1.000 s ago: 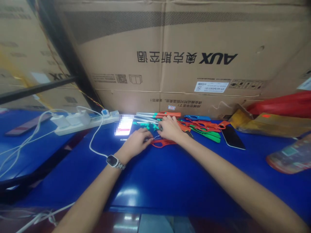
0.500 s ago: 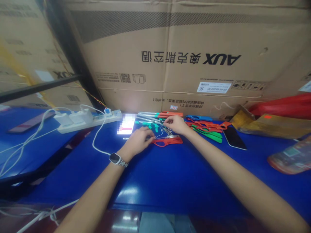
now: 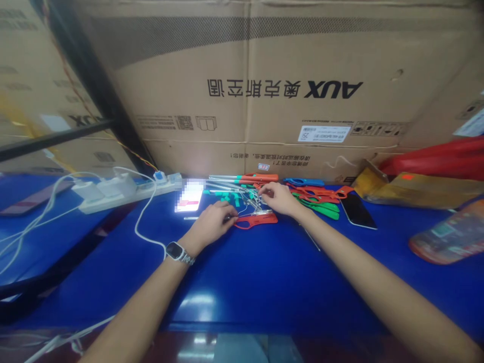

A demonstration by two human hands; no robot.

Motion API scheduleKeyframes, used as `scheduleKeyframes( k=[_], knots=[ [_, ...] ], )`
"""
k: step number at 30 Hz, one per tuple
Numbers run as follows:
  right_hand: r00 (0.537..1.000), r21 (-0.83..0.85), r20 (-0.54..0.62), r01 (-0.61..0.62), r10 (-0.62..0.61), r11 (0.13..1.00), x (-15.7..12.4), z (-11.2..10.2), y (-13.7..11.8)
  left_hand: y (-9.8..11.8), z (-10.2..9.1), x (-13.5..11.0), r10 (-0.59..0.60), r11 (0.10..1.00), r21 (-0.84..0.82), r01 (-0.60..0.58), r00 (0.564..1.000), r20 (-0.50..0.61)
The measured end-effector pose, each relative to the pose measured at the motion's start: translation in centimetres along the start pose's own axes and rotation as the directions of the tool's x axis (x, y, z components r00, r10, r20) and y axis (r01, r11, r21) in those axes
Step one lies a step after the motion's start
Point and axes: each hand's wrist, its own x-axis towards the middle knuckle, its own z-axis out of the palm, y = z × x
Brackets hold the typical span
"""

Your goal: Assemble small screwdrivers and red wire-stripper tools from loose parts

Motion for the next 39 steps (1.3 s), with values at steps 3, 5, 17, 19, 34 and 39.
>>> scheduleKeyframes(
  k=[3,5,17,19,34,39],
  knots=[
    [1.000,-0.076,0.022,0.008,-0.007,0.997,-0.7,-0.1,0.9,-0.2,0.2,0.4,-0.002,1.000,-0.001,0.002,1.000,0.014],
    [1.000,-0.109,0.028,-0.002,0.005,0.994,-0.8,-0.1,1.0,-0.4,0.3,0.8,0.015,1.000,0.006,-0.015,1.000,0.006],
    [0.991,-0.247,0.131,0.016,0.017,0.969,1.3,0.5,-1.0,0.0,0.5,0.7,0.016,0.999,0.035,-0.016,1.000,-0.007],
    [0.991,-0.225,0.130,0.006,0.024,0.974,1.5,0.3,-1.1,0.1,0.3,0.6,0.005,0.999,0.033,-0.005,1.000,-0.006],
    [0.994,-0.026,-0.079,-0.081,0.079,0.996,0.2,-0.3,0.6,-0.2,0.3,0.5,-0.012,1.000,0.002,0.012,0.995,-0.099],
    [0.991,-0.130,-0.115,-0.083,0.068,0.988,-0.4,0.7,0.4,0.1,0.4,0.6,-0.020,1.000,0.012,0.021,0.996,-0.082]
  ],
)
